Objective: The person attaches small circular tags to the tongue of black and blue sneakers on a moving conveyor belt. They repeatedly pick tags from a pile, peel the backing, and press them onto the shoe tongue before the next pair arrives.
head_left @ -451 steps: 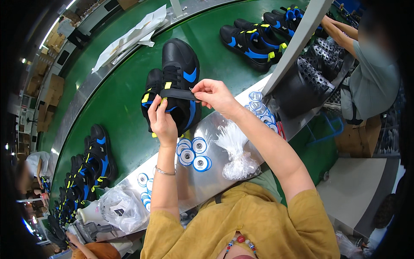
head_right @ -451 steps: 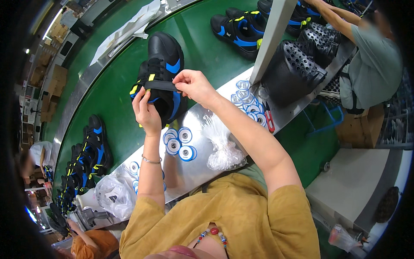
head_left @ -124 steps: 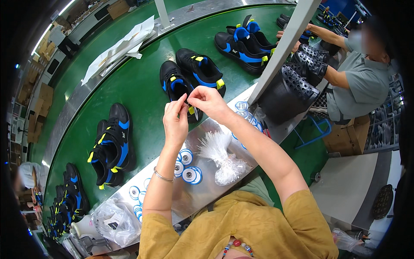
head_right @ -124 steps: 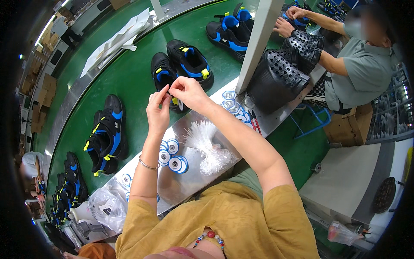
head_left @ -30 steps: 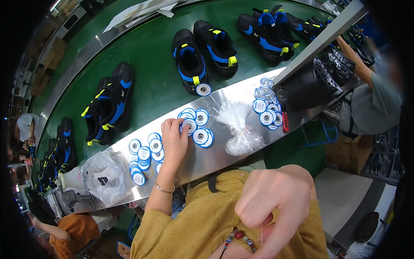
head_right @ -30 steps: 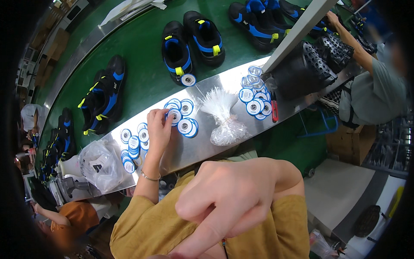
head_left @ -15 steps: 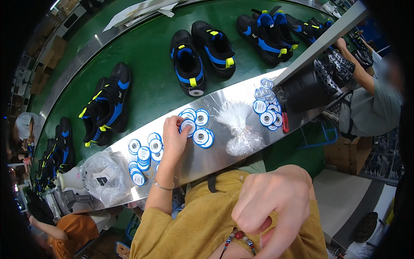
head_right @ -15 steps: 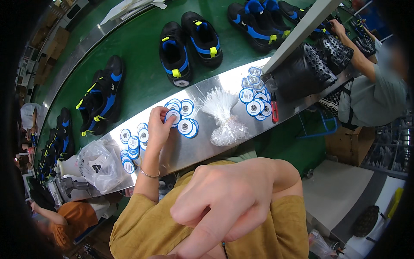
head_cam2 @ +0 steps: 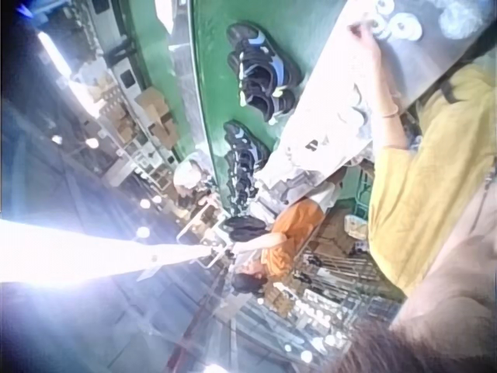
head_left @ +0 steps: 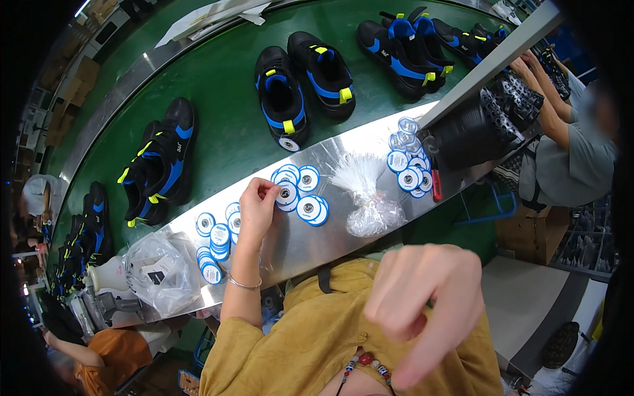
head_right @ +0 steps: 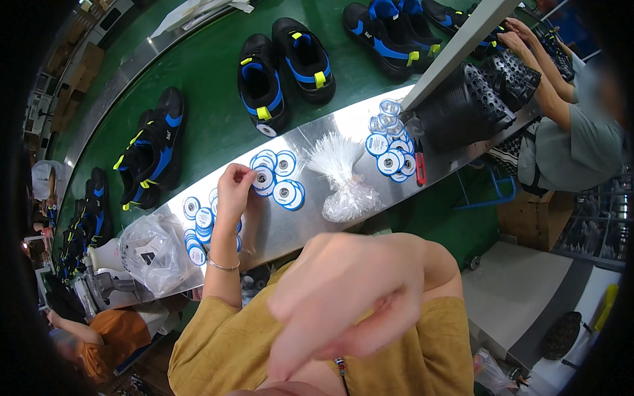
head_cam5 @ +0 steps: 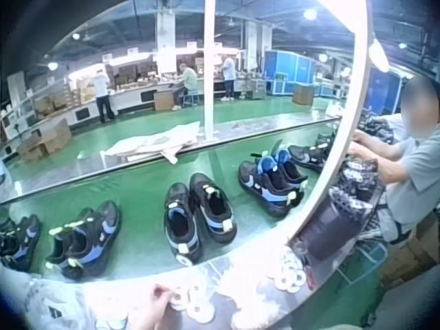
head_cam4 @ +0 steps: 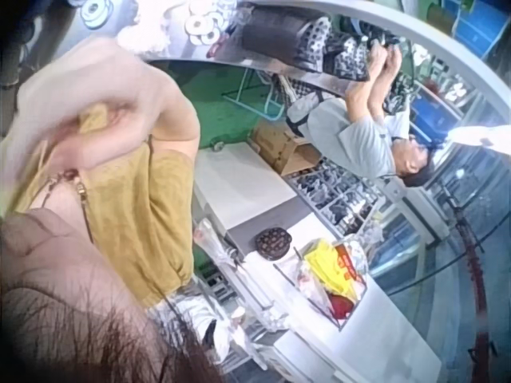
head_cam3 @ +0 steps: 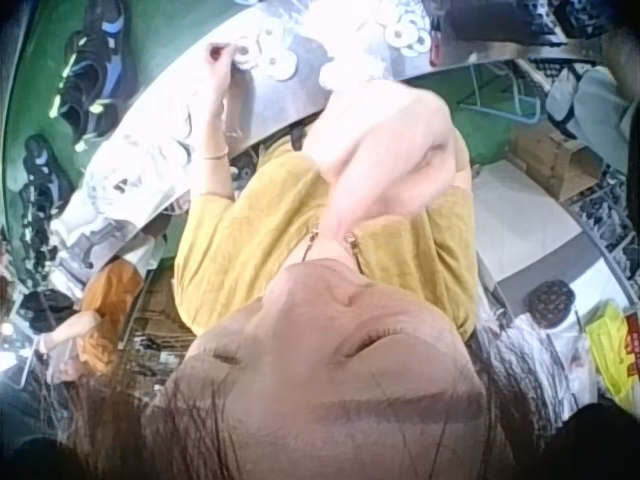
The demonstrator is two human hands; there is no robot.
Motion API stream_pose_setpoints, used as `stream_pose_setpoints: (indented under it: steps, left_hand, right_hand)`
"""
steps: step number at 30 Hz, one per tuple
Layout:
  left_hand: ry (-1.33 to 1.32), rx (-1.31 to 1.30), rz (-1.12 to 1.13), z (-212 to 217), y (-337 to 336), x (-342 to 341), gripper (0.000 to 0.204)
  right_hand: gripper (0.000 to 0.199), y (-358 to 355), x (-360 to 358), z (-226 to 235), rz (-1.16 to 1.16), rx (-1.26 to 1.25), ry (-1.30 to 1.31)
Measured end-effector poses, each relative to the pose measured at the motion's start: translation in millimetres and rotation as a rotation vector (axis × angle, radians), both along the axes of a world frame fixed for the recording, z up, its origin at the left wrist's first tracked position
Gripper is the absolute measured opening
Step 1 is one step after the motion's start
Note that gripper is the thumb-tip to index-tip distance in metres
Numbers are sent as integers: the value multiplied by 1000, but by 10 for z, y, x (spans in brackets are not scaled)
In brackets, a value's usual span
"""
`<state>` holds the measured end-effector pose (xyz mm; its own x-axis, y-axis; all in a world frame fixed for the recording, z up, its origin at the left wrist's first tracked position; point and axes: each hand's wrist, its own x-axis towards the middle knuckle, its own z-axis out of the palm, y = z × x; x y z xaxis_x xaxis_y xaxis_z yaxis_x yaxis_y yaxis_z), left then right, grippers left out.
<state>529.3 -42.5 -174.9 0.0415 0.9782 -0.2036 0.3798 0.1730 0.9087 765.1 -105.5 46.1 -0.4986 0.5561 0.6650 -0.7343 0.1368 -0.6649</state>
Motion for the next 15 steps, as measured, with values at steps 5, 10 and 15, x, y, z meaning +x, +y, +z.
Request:
stream_pose_setpoints:
  steps: [5,10,15]
  left_hand:
    - [-96,-15,6,17,2,-19,8]
    - [-270,-197,100,313,43,116,9]
    - [-694,-204,189,358,14,360,10]
  right_hand:
    - [25,-43,166,-123,-214,-211,-196]
    - [17,48,141,-433,-469,-628,-668]
    - [14,269,-77,-1294,-718,-619,-813]
